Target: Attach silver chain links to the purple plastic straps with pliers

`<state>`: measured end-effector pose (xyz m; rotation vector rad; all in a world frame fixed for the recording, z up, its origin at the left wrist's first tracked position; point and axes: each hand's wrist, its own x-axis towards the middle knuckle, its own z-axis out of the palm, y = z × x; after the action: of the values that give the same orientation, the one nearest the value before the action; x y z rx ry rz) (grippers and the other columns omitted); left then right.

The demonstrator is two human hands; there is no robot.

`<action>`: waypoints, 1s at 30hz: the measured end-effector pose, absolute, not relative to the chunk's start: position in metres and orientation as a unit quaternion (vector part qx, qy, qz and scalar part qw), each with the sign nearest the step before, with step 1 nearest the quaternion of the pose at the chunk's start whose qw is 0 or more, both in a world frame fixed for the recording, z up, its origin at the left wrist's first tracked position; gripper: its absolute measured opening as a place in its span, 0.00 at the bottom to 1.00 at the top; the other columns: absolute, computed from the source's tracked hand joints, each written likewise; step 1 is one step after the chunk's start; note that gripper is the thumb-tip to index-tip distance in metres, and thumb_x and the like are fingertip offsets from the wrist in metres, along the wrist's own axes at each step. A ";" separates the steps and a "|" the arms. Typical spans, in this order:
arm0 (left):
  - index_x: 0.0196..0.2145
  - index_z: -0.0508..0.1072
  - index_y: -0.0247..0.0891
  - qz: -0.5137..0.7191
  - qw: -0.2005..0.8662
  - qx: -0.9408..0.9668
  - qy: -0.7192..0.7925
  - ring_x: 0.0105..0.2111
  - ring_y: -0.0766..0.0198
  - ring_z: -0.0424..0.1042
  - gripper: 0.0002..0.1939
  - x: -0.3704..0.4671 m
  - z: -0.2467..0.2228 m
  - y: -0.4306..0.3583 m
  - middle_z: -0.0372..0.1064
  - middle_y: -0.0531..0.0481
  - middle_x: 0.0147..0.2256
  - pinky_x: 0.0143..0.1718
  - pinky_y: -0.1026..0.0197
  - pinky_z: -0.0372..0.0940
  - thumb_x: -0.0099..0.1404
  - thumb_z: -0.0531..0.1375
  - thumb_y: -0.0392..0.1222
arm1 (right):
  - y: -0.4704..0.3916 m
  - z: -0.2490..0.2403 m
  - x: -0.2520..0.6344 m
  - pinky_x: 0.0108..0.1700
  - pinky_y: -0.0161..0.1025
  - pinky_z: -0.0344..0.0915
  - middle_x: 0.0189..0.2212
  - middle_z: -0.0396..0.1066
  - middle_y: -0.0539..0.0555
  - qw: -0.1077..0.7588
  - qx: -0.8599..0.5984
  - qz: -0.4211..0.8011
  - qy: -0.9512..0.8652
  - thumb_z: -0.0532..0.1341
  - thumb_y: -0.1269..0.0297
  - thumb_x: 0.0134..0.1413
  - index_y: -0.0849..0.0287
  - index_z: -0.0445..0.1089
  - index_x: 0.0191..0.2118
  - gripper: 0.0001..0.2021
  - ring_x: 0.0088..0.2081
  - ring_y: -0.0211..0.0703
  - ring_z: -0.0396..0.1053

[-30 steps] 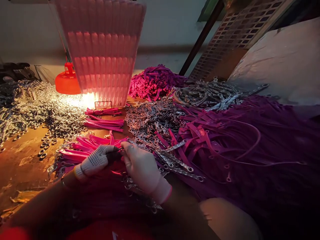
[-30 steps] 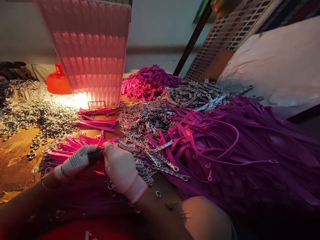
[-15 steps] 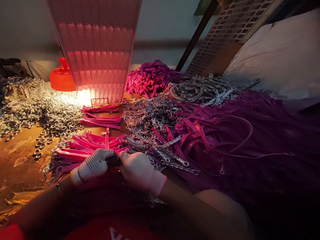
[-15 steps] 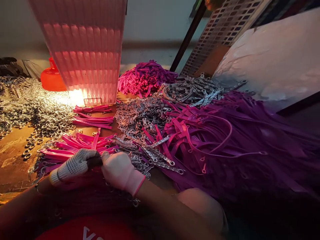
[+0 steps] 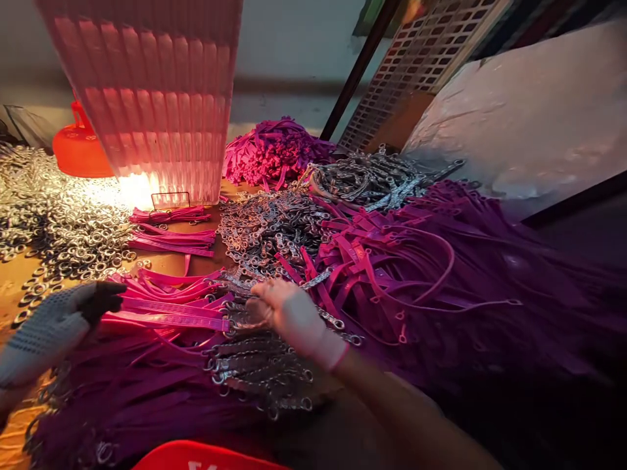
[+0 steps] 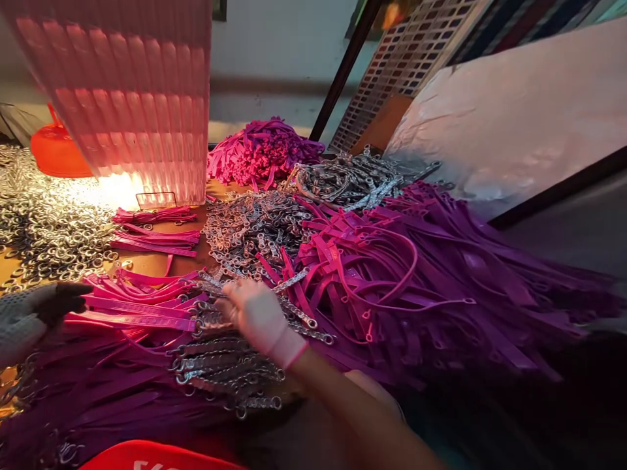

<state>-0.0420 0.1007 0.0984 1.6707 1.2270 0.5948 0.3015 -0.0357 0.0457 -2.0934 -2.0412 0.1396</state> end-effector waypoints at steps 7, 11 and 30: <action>0.44 0.76 0.34 0.160 0.824 0.423 0.342 0.12 0.75 0.47 0.31 0.062 0.074 0.079 0.71 0.47 0.26 0.11 0.68 0.43 0.62 0.56 0.66 | 0.067 -0.002 0.345 0.44 0.37 0.60 0.44 0.77 0.59 -0.001 -0.780 0.095 -0.619 0.58 0.64 0.63 0.59 0.75 0.45 0.11 0.46 0.46 0.73; 0.38 0.76 0.30 0.110 0.844 0.435 0.294 0.12 0.74 0.51 0.21 0.074 0.069 0.078 0.64 0.51 0.17 0.13 0.68 0.44 0.60 0.61 0.53 | 0.081 -0.026 0.333 0.43 0.39 0.62 0.40 0.77 0.63 -0.011 -0.779 0.102 -0.618 0.60 0.71 0.57 0.63 0.75 0.43 0.09 0.43 0.48 0.74; 0.44 0.70 0.35 0.271 0.583 0.697 0.318 0.30 0.64 0.73 0.15 0.064 0.068 0.030 0.75 0.48 0.32 0.30 0.65 0.67 0.59 0.63 0.39 | -0.040 0.073 0.229 0.35 0.34 0.66 0.30 0.69 0.47 0.479 -0.583 0.333 -0.566 0.59 0.64 0.53 0.57 0.72 0.48 0.16 0.32 0.37 0.66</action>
<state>0.0639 0.0297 0.0676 1.6268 0.7414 0.6326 0.2291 -0.0399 0.0734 -1.4217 -1.3809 0.8124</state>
